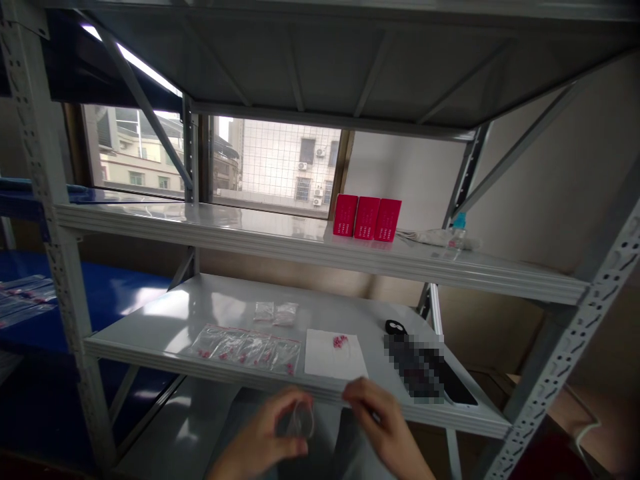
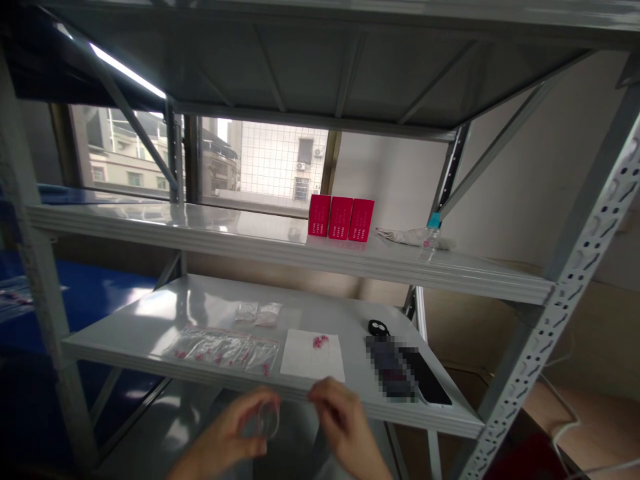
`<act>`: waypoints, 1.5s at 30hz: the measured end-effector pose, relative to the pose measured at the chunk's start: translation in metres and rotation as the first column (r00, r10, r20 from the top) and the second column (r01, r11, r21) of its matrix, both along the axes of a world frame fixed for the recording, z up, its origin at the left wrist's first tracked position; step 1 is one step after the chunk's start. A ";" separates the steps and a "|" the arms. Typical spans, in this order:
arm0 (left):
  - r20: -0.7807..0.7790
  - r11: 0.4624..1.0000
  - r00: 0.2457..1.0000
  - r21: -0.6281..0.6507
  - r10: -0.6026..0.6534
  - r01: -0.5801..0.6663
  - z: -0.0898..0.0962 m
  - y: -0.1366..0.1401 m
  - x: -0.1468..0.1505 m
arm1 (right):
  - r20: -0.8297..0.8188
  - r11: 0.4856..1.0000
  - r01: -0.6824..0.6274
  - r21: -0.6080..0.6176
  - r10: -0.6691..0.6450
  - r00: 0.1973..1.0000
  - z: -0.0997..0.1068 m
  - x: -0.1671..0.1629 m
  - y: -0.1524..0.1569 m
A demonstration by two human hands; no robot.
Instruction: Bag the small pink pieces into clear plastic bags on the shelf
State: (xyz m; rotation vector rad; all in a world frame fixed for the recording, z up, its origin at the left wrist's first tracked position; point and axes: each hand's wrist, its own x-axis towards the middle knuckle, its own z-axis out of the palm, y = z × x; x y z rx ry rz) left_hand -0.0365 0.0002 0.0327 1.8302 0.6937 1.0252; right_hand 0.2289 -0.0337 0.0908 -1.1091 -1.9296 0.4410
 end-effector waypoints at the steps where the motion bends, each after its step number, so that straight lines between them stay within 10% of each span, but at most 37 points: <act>1: 0.121 0.998 0.992 -0.062 -0.023 0.031 0.008 0.015 0.011 | -0.036 0.985 0.169 -0.013 -0.170 0.985 0.000 0.007 0.019; 9: 0.454 0.972 0.869 -0.205 0.198 -0.114 0.024 0.106 0.110 | 0.381 0.902 0.429 -0.041 -0.383 0.841 -0.023 0.007 0.133; 45: 0.470 0.966 0.858 -0.237 0.207 -0.103 0.021 0.105 0.115 | 0.641 0.849 0.526 -0.043 -0.380 0.667 -0.016 0.000 0.166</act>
